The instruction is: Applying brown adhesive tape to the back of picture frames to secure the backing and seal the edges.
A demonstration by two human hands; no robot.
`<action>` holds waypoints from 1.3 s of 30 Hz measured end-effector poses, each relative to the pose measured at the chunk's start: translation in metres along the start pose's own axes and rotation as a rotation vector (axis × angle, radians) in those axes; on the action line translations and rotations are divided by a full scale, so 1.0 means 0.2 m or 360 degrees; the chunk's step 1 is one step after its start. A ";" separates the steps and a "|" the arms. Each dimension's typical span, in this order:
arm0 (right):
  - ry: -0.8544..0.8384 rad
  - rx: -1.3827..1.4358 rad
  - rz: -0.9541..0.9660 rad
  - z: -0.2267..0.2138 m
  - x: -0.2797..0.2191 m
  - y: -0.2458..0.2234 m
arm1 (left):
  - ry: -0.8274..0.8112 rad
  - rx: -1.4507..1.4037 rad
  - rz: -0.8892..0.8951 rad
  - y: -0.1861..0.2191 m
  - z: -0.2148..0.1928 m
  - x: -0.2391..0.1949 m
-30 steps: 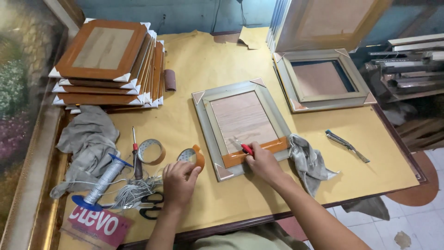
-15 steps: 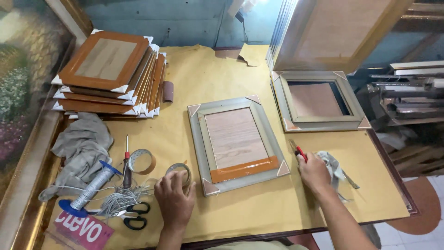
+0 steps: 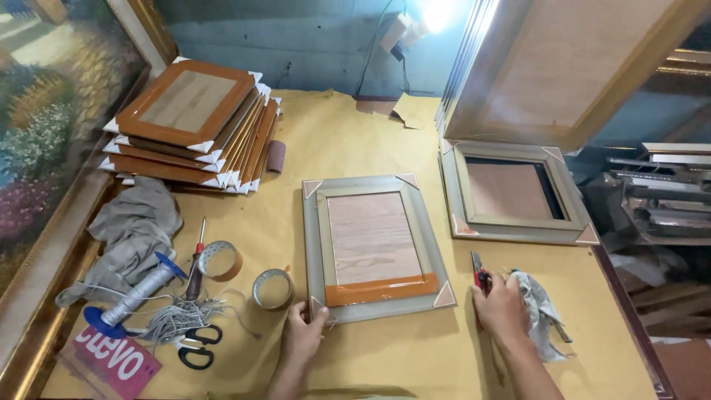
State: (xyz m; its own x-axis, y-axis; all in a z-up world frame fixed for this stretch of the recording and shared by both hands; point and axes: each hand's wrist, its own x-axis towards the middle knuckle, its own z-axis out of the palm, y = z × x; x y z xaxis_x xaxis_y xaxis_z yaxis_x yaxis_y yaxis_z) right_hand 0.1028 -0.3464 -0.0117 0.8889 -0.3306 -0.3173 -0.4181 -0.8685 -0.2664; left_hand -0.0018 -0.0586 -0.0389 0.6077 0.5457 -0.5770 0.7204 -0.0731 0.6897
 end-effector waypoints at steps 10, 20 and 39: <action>0.0339 0.0100 -0.0305 -0.04 -0.04 -0.09 | 0.0090 -0.1051 0.0238 0.37 -0.10 -0.09; 0.1203 0.0268 -0.1444 -0.48 -0.13 -0.34 | 0.0064 0.0303 0.1525 1.16 -0.67 -0.37; 0.0353 0.0459 -0.0437 -0.40 -0.22 -0.10 | -0.0178 0.0479 0.2751 1.40 -0.24 -0.48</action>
State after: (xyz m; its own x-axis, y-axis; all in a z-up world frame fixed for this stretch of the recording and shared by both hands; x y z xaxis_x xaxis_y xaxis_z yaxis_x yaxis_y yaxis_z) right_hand 0.0873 -0.3431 0.0808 0.9796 -0.2008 -0.0050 -0.1683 -0.8071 -0.5659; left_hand 0.1266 -0.0921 0.2307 0.6821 -0.3711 0.6301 -0.6942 -0.5995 0.3984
